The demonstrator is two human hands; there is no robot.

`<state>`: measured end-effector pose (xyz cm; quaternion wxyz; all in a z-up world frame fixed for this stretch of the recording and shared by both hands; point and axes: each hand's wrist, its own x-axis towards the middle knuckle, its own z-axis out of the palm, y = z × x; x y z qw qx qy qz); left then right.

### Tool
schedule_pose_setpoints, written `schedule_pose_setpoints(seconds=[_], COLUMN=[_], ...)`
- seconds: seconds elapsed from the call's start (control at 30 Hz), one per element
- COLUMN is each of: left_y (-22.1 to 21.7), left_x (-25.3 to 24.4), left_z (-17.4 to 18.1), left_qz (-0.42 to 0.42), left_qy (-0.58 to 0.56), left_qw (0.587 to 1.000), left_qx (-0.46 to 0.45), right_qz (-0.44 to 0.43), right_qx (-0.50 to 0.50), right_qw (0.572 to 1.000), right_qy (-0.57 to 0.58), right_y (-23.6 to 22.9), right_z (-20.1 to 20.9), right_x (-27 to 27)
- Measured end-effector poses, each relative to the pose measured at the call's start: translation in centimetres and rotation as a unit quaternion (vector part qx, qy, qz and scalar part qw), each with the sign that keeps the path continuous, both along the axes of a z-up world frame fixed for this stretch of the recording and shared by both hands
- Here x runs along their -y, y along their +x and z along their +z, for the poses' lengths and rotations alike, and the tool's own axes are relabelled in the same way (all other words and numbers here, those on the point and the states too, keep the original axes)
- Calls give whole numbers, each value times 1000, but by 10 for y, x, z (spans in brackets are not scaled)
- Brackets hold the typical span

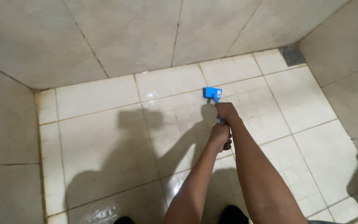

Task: The person scrubs the grout lines along the base of the shower walls using a blue scrub brush. They work methodically along the corners and seams of the tiled floor and walls.

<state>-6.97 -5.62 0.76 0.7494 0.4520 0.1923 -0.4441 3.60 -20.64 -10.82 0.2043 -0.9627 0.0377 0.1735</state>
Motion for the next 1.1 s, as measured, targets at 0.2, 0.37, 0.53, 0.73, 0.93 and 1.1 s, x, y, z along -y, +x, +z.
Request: schedule_pose_setpoints(seconds=[0.2, 0.37, 0.53, 0.73, 0.93, 1.1], left_y=[18, 24, 20, 11, 8, 1], left_x=[-48, -110, -151, -138, -89, -52], left_z=[-13, -18, -2, 20, 18, 22], left_qz=[21, 83, 91, 83, 64, 6], left_qy=[57, 61, 107, 122, 23, 2], left_qw=[998, 994, 987, 988, 996, 1000], left_qx=[-8, -36, -73, -52, -51, -31], right_qz=[-36, -44, -95, -148, -175, -222], right_qx=[-22, -61, -79, -114, -106, -130], right_qw=[998, 993, 989, 973, 973, 963], right_qy=[53, 91, 82, 136, 107, 82], right_y=[21, 37, 30, 18, 2, -4], right_z=[36, 53, 93, 104, 134, 127], right_x=[-84, -166, -219, -212, -162, -111])
